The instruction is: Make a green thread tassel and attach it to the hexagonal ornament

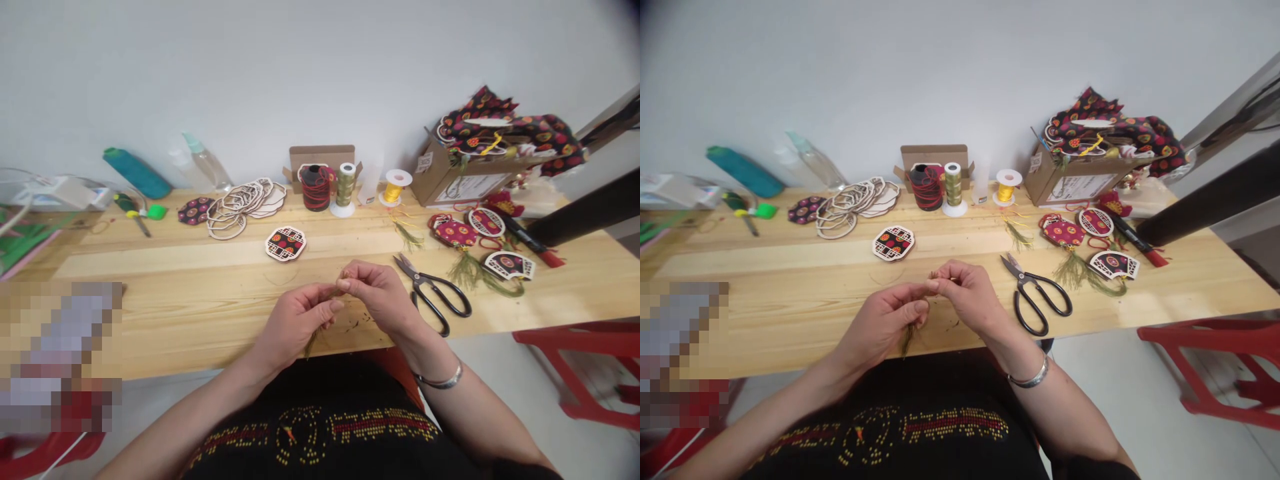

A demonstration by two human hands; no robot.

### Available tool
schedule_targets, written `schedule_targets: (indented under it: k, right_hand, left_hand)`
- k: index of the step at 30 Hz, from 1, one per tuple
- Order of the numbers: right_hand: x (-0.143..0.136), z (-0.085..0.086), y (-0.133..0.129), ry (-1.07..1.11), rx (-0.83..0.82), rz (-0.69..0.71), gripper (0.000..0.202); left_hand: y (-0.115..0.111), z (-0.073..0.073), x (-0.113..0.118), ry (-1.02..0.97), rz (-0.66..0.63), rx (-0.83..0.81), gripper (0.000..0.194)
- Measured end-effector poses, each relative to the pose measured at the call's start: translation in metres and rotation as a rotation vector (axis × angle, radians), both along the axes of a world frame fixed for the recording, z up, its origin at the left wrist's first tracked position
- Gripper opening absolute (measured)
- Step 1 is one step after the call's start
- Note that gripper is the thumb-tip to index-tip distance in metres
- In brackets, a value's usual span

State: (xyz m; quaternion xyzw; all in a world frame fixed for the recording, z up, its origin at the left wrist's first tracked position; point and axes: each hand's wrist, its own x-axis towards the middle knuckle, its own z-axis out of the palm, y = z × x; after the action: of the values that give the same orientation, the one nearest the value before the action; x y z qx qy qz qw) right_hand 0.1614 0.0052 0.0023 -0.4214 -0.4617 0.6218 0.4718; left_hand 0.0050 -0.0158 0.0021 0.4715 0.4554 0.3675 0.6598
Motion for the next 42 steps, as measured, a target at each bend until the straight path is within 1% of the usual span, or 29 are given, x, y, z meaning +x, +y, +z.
schedule_targets:
  k: [4, 5, 7, 10, 12, 15, 18, 20, 21, 23, 24, 25, 26, 29, 30, 32, 34, 36, 39, 42]
  right_hand:
    - [0.0, 0.0, -0.001, 0.0, 0.024, 0.005, 0.02]
    - [0.0, -0.001, -0.001, -0.006, 0.041, -0.004, 0.02]
    - [0.0, -0.002, 0.0, -0.042, 0.099, -0.059, 0.018]
    - [0.004, 0.001, 0.001, -0.104, 0.172, -0.15, 0.014]
    - [0.008, 0.004, 0.001, -0.079, 0.141, -0.148, 0.013]
    - [0.011, 0.01, 0.001, 0.052, 0.008, -0.047, 0.014]
    - [0.011, 0.016, 0.002, 0.189, -0.062, 0.016, 0.019]
    - [0.011, 0.018, 0.004, 0.22, -0.047, 0.0, 0.021]
    - [0.012, 0.019, 0.005, 0.213, -0.031, -0.016, 0.02]
    - [0.013, 0.02, 0.007, 0.176, -0.003, -0.053, 0.018]
    - [0.014, 0.021, 0.008, 0.161, 0.006, -0.073, 0.017]
    - [0.015, 0.021, 0.009, 0.152, 0.014, -0.09, 0.016]
    - [0.015, 0.021, 0.009, 0.146, 0.023, -0.1, 0.015]
    - [0.014, 0.021, 0.005, 0.115, 0.053, -0.093, 0.014]
    - [0.013, 0.021, 0.003, 0.093, 0.058, -0.079, 0.015]
    - [0.011, 0.021, -0.005, 0.033, 0.059, -0.025, 0.014]
    - [0.008, 0.02, -0.015, -0.044, 0.067, 0.055, 0.012]
    - [0.007, 0.018, -0.025, -0.122, 0.103, 0.137, 0.011]
    - [0.005, 0.014, -0.037, -0.239, 0.176, 0.195, 0.011]
    - [0.004, 0.009, -0.045, -0.296, 0.211, 0.222, 0.012]
  left_hand:
    - [0.002, 0.002, -0.001, 0.168, -0.014, 0.135, 0.017]
    - [0.002, 0.002, -0.001, 0.203, -0.024, 0.167, 0.018]
    - [0.003, 0.002, -0.002, 0.237, -0.04, 0.217, 0.022]
    - [0.005, 0.002, -0.003, 0.279, -0.062, 0.287, 0.022]
    - [0.008, 0.002, -0.003, 0.324, -0.09, 0.35, 0.023]
    - [0.011, -0.001, -0.003, 0.384, -0.144, 0.456, 0.023]
    - [0.013, -0.008, -0.002, 0.459, -0.138, 0.522, 0.023]
    - [0.014, -0.011, -0.003, 0.514, -0.076, 0.534, 0.02]
    - [0.014, -0.01, -0.004, 0.536, -0.016, 0.537, 0.019]
    - [0.013, -0.006, -0.007, 0.552, 0.156, 0.535, 0.027]
    - [0.012, -0.002, -0.009, 0.542, 0.242, 0.531, 0.027]
    - [0.011, 0.003, -0.011, 0.501, 0.267, 0.483, 0.023]
    - [0.009, 0.007, -0.012, 0.431, 0.226, 0.373, 0.018]
    - [0.002, 0.017, -0.011, 0.084, -0.078, -0.183, 0.026]
    - [0.0, 0.018, -0.009, -0.024, -0.153, -0.322, 0.028]
    - [-0.003, 0.017, -0.005, -0.217, -0.217, -0.506, 0.03]
    - [-0.004, 0.013, -0.001, -0.362, -0.205, -0.577, 0.027]
    - [-0.003, 0.008, 0.001, -0.444, -0.171, -0.591, 0.023]
    - [-0.003, 0.002, 0.0, -0.482, -0.112, -0.599, 0.02]
    - [-0.003, -0.002, -0.002, -0.448, -0.062, -0.59, 0.021]
